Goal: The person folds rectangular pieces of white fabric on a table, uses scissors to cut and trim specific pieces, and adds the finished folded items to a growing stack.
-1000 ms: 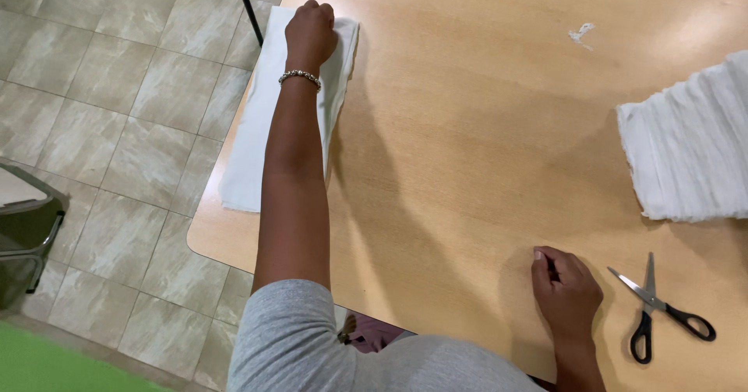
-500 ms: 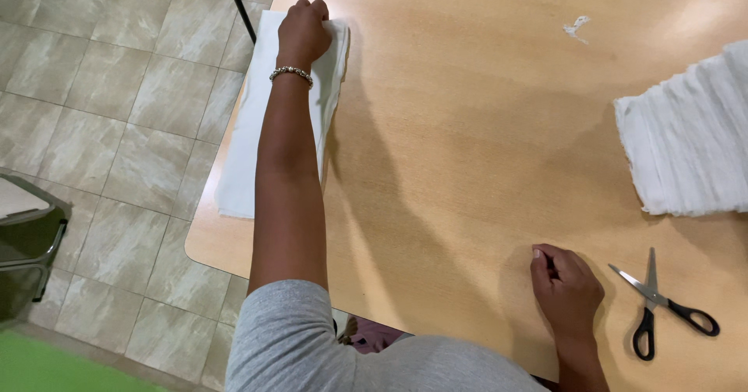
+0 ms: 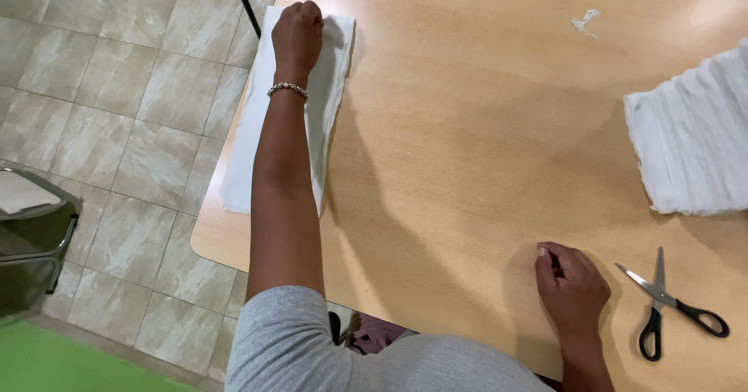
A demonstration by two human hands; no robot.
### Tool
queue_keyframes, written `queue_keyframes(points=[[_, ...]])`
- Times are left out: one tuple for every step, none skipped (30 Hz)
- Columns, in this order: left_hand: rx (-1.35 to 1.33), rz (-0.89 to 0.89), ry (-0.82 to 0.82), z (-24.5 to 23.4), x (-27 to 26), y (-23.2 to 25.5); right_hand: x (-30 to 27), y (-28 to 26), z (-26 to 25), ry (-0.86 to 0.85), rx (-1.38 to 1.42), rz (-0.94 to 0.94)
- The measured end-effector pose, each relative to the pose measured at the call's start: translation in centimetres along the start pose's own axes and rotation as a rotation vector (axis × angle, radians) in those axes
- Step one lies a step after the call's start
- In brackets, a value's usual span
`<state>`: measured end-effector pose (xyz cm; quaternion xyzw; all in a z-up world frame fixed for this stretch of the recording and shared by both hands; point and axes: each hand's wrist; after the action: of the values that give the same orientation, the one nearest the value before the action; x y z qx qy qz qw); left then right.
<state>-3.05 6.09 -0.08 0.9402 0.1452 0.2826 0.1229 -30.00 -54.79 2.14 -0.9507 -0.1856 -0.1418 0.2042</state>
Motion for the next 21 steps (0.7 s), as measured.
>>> queue_keyframes(points=[[-0.022, 0.012, 0.029, -0.6, -0.3, 0.3, -0.1, 0.2, 0.0, 0.008, -0.004, -0.035], [-0.045, 0.023, 0.059, -1.2, -0.7, 0.6, -0.2, 0.3, 0.1, 0.016, -0.008, -0.070], [-0.045, 0.022, 0.060, -2.2, -0.9, 1.0, -0.2, 0.3, 0.2, 0.016, -0.008, -0.072], [-0.178, -0.034, 0.034, -3.2, -1.2, 1.5, -0.2, 0.3, 0.2, -0.024, -0.011, -0.007], [-0.311, -0.089, 0.009, -4.2, -1.5, 1.9, -0.3, 0.3, 0.3, -0.062, -0.013, 0.059], [-0.311, -0.090, 0.010, -5.7, -1.9, 2.5, -0.1, 0.2, 0.1, -0.062, -0.014, 0.057], [-0.388, -0.099, 0.099, -7.3, -2.4, 3.0, 0.0, 0.0, -0.1, -0.033, 0.004, 0.027], [-0.464, -0.107, 0.188, -8.8, -2.8, 3.6, 0.2, -0.2, -0.2, -0.004, 0.022, -0.004], [-0.462, -0.108, 0.190, -10.7, -3.7, 3.7, 0.1, -0.2, -0.2, -0.004, 0.024, -0.006], [-0.482, -0.054, 0.305, -12.6, -4.6, 3.9, 0.1, -0.2, -0.3, -0.029, 0.017, 0.022], [-0.499, 0.002, 0.421, -14.6, -5.6, 4.1, 0.1, -0.2, -0.3, -0.054, 0.011, 0.048], [-0.495, 0.001, 0.423, -16.5, -6.6, 4.3, 0.1, 0.0, -0.2, -0.055, 0.015, 0.045], [-0.448, 0.022, 0.580, -18.4, -7.8, 4.5, 0.0, 0.1, -0.1, -0.041, 0.008, 0.022], [-0.398, 0.044, 0.735, -20.4, -9.0, 4.7, -0.1, 0.1, -0.1, -0.028, 0.002, 0.000], [-0.393, 0.045, 0.738, -22.6, -9.6, 5.1, -0.3, 0.4, 0.2, -0.027, 0.007, -0.004], [-0.542, 0.156, 0.837, -24.7, -10.3, 5.6, -0.5, 0.6, 0.4, 0.004, -0.009, -0.033], [-0.695, 0.265, 0.932, -26.9, -11.1, 6.2, -0.7, 0.9, 0.6, 0.033, -0.026, -0.062], [-0.690, 0.265, 0.935, -29.1, -11.2, 7.6, -0.6, 0.8, 0.4, 0.032, -0.023, -0.066], [-0.801, 0.173, 1.119, -31.3, -11.4, 9.1, -0.5, 0.7, 0.2, 0.005, -0.013, -0.059], [-0.914, 0.072, 1.299, -33.5, -11.5, 10.6, -0.5, 0.6, -0.1, -0.022, -0.002, -0.051], [-0.911, 0.070, 1.299, -33.2, -12.1, 11.3, -0.6, 1.1, 0.3, -0.025, -0.001, -0.053]])
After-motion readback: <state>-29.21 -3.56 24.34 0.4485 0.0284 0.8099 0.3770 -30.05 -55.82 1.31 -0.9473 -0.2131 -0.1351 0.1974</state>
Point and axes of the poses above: each hand's wrist, its own x-axis towards the middle knuckle, its own z-axis out of the palm, y = z × x, and after that the axes turned 13 degrees about -z, right-handed
